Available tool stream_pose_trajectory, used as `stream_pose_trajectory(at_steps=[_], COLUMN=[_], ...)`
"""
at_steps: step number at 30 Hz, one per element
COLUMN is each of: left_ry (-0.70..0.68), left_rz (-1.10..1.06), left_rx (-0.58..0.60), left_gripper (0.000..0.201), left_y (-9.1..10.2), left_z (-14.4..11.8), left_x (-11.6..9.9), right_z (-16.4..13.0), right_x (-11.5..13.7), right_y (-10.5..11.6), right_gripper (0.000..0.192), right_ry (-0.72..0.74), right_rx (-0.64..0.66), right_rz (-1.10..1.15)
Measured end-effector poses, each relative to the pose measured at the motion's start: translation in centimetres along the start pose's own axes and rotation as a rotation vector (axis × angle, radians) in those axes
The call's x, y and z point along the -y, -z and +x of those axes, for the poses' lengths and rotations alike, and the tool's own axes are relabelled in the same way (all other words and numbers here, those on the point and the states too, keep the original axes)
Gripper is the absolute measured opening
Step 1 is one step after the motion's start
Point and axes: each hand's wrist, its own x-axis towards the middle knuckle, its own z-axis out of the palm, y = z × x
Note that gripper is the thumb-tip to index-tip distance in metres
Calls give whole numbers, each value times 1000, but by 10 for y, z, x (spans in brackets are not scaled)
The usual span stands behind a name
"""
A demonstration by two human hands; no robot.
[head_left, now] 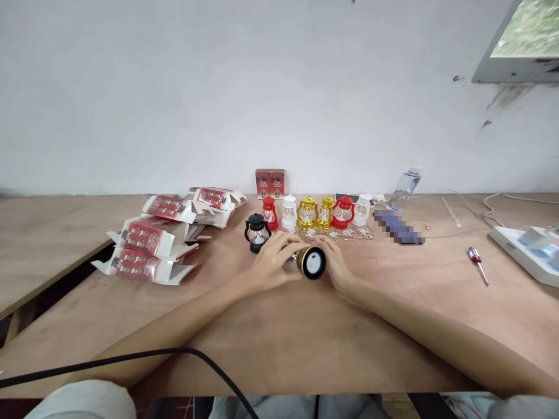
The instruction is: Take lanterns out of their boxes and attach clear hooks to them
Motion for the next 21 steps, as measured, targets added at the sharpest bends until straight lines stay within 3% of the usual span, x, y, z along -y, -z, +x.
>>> stream_pose_trajectory(at_steps=[3,6,8,11,21], left_ry=[30,70,47,10,11], left_rz=[104,189,249,320,428], left_rx=[-73,-153,-183,-191,-149], left_gripper=[37,37,38,40,40], left_y=[-1,-3,-5,-6,-8], left_z=[-25,-40,-43,-43,-52], left_x=[2,2,1,1,5], right_z=[-23,-38,-42,-40,-37], right_x=[-6,-4,-1,0,-2], right_y=[3,2,0,-2,0], right_gripper=[16,10,12,13,11], right_ry=[296,657,788,801,580], right_rx=[-119,13,89,113,219], right_rz=[-159,-340,-425,-466,-455])
